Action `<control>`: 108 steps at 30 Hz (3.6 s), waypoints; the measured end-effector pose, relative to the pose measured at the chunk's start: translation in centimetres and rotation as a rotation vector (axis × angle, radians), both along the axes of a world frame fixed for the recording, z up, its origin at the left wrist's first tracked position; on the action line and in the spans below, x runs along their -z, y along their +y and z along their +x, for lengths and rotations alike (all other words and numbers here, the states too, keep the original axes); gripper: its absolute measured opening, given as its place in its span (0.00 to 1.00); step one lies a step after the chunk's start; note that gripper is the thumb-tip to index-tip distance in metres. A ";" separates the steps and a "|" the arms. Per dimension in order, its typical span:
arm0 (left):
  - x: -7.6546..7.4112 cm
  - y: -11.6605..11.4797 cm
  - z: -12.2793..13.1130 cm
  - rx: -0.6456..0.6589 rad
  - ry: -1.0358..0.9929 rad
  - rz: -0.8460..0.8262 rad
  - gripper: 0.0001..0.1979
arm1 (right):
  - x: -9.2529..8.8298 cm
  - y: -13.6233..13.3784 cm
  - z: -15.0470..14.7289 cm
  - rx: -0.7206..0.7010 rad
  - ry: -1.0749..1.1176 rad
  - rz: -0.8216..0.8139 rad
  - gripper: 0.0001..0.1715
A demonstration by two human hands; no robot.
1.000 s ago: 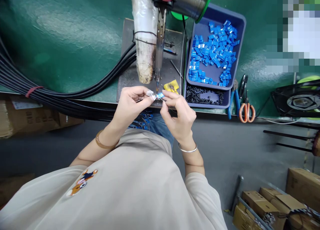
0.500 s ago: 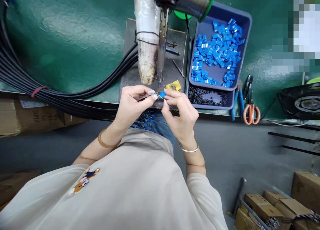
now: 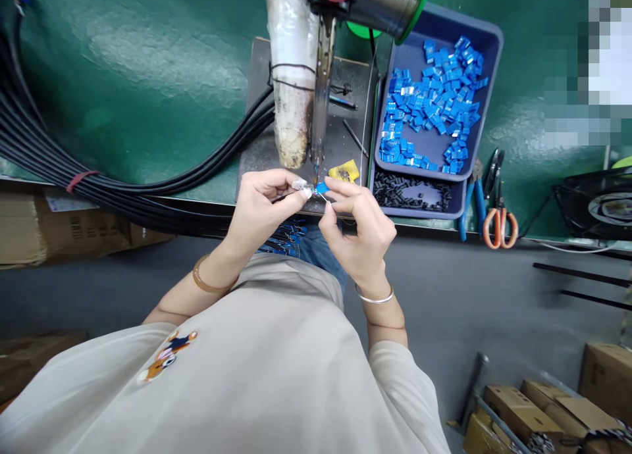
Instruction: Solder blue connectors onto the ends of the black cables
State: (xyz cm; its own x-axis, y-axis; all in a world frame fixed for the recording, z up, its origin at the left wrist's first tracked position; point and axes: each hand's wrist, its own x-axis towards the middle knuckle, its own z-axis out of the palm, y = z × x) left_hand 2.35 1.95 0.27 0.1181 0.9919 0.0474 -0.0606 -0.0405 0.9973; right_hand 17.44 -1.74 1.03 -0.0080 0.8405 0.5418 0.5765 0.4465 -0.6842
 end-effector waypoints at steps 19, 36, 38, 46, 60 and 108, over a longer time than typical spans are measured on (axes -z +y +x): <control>-0.3 0.3 -0.1 0.040 -0.106 -0.068 0.05 | -0.8 0.2 -0.1 -0.009 -0.089 -0.003 0.06; 0.2 0.2 -0.2 0.048 -0.066 -0.006 0.05 | -0.6 0.5 0.0 -0.020 -0.100 0.016 0.06; 0.0 0.1 -0.2 0.028 -0.036 0.024 0.04 | -0.8 0.6 -0.1 -0.013 -0.107 0.029 0.07; 0.3 0.0 -0.2 0.022 0.050 0.043 0.05 | -0.9 0.4 0.1 -0.031 -0.096 0.038 0.08; 0.4 -1.1 -0.7 0.055 -0.039 0.013 0.04 | -1.0 -0.5 0.2 0.016 -0.105 -0.092 0.06; 0.3 -1.8 1.1 -0.259 0.238 0.147 0.05 | -0.5 0.0 -0.7 0.033 -0.085 0.015 0.09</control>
